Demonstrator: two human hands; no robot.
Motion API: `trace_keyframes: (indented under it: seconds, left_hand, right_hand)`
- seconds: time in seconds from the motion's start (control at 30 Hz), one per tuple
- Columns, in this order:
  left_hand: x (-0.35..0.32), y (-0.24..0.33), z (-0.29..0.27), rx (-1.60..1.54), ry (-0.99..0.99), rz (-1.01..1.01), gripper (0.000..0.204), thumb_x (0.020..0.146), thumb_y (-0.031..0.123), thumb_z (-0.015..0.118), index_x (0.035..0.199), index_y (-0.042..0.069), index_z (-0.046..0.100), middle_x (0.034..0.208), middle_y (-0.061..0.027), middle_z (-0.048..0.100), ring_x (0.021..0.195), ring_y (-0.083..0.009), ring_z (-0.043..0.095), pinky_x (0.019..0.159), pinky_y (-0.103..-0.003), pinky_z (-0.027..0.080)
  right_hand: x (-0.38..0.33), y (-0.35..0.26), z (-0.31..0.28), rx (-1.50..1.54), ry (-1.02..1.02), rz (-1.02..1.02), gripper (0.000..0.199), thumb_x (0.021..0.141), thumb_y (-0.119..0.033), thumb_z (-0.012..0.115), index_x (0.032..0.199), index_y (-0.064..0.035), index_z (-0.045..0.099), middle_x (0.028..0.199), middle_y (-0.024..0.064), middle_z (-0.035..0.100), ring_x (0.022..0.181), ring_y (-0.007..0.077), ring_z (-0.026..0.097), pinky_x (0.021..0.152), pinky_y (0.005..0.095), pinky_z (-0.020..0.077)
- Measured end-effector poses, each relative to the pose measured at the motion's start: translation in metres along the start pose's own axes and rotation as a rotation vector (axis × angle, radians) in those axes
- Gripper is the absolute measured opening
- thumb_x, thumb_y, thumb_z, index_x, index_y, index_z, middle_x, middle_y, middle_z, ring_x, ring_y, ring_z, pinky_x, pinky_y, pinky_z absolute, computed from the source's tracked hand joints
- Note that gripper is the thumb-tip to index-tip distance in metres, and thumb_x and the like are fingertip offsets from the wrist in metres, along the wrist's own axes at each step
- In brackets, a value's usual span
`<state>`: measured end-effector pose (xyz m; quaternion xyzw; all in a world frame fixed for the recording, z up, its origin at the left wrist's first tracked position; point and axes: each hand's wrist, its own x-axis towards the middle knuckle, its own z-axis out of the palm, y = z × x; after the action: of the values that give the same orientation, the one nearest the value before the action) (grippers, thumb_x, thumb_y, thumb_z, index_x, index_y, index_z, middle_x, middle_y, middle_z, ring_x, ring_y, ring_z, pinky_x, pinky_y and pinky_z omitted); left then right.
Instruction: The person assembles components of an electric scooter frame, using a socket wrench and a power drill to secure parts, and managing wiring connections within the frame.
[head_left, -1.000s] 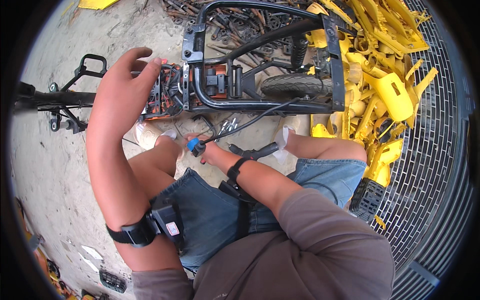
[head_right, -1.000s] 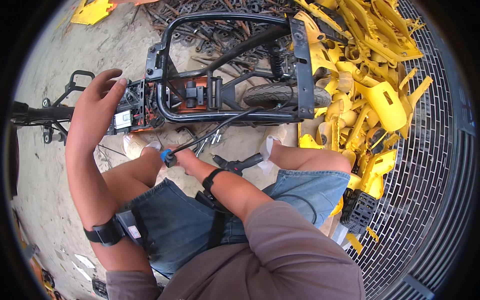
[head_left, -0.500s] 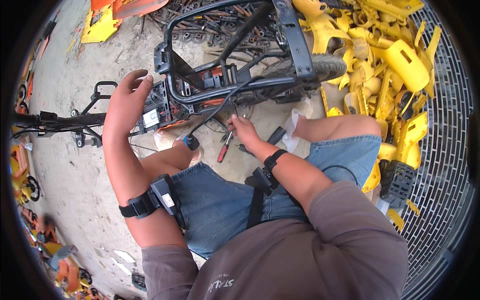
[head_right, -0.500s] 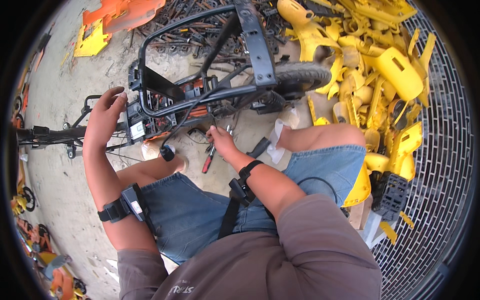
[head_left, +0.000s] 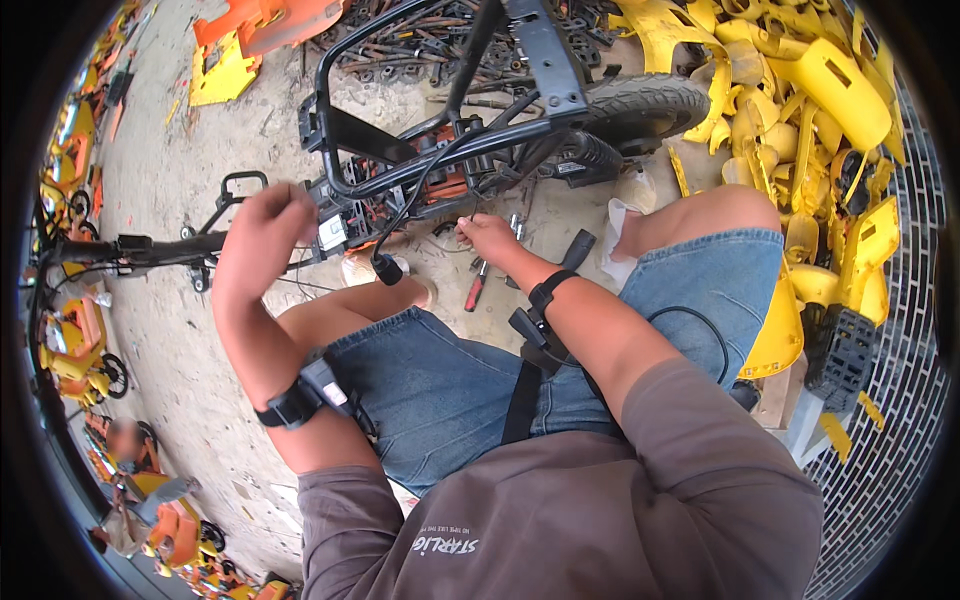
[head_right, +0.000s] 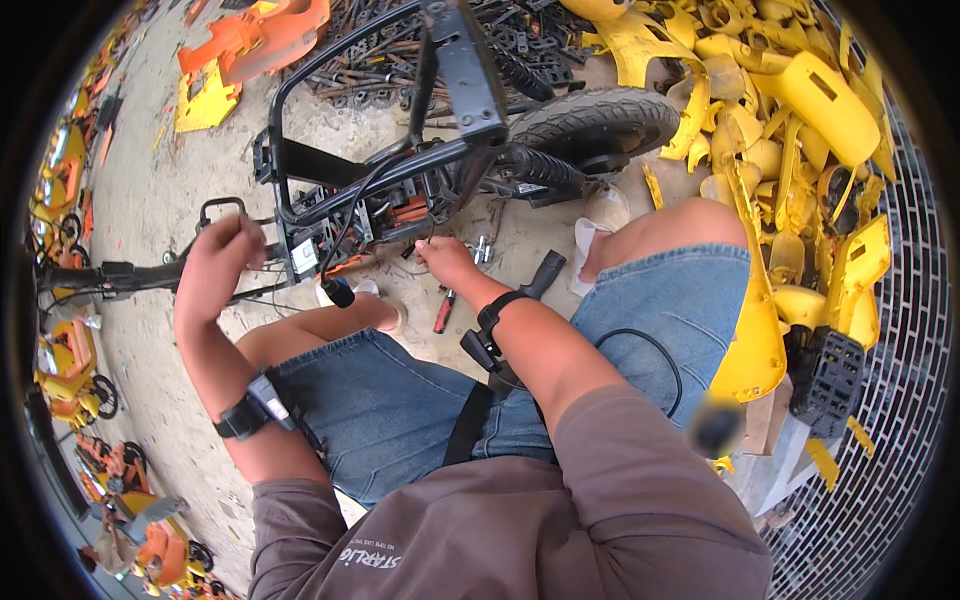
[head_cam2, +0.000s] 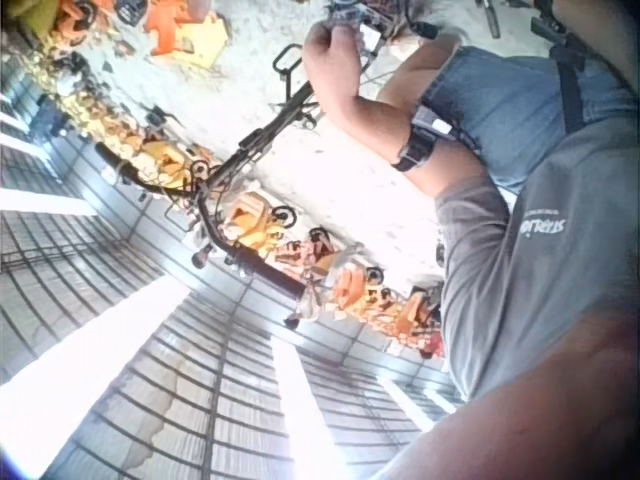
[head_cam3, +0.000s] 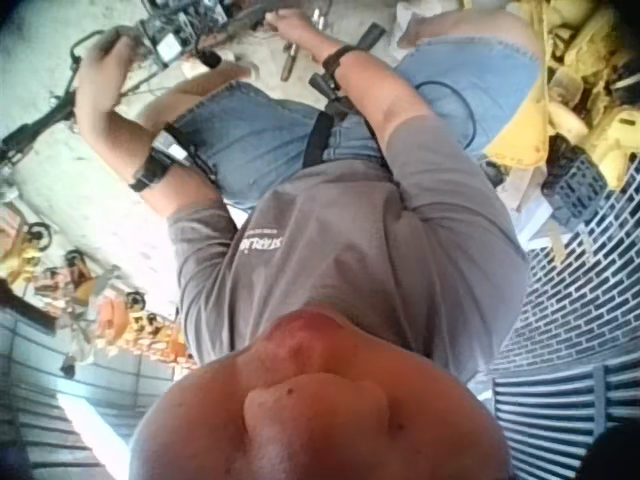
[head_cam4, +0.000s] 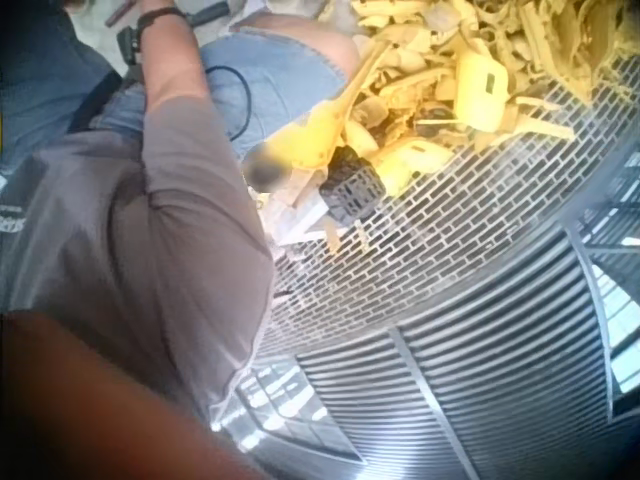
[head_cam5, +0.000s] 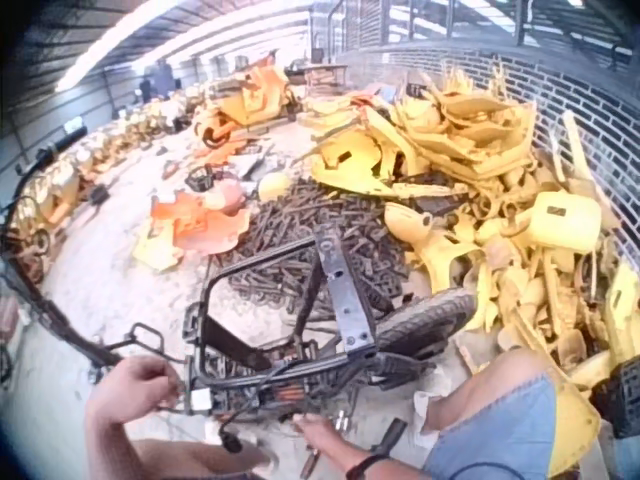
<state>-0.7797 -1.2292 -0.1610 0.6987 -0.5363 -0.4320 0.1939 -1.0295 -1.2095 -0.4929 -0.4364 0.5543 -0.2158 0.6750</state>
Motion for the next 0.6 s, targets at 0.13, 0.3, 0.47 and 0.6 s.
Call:
trace_keyframes:
  seconds: [0.13, 0.3, 0.47, 0.6]
  left_hand:
    - [-0.031, 0.036, 0.039, -0.168, -0.286, 0.090, 0.013, 0.095, 0.009, 0.055, 0.091, -0.001, 0.062, 0.085, -0.0058, 0.067, 0.076, -0.0093, 0.061, 0.070, -0.026, 0.050]
    - [-0.016, 0.066, 0.173, 0.031, -0.076, 0.429, 0.036, 0.094, 0.010, 0.060, 0.127, -0.001, 0.055, 0.091, -0.0139, 0.068, 0.071, -0.0228, 0.068, 0.063, -0.034, 0.054]
    - [0.027, 0.068, 0.221, 0.393, 0.314, 0.447, 0.043, 0.096, 0.016, 0.057, 0.134, -0.001, 0.049, 0.090, -0.0182, 0.069, 0.072, -0.0352, 0.069, 0.063, -0.042, 0.054]
    - [0.043, 0.065, 0.230, 0.274, 0.436, 0.294, 0.024, 0.101, 0.020, 0.053, 0.110, 0.000, 0.064, 0.070, -0.0164, 0.066, 0.065, -0.0346, 0.068, 0.058, -0.040, 0.051]
  right_hand:
    - [0.003, 0.007, 0.003, 0.041, 0.098, 0.052, 0.036, 0.100, -0.032, 0.056, 0.095, 0.0017, 0.069, 0.084, 0.0092, 0.071, 0.078, 0.0167, 0.066, 0.073, 0.0325, 0.0511]
    - [0.007, 0.010, -0.005, -0.102, 0.156, -0.063, 0.043, 0.098, -0.038, 0.050, 0.089, -0.0008, 0.068, 0.087, 0.0233, 0.068, 0.089, 0.0426, 0.065, 0.077, 0.0486, 0.0482]
    - [0.007, -0.004, -0.013, -0.404, 0.121, -0.057, 0.040, 0.098, -0.038, 0.049, 0.094, -0.0042, 0.071, 0.101, 0.0215, 0.070, 0.098, 0.0405, 0.065, 0.086, 0.0507, 0.0507]
    - [-0.001, 0.006, -0.018, -0.474, 0.116, -0.118, 0.040, 0.097, -0.041, 0.052, 0.092, -0.0063, 0.071, 0.099, 0.0178, 0.070, 0.098, 0.0375, 0.066, 0.083, 0.0502, 0.0517]
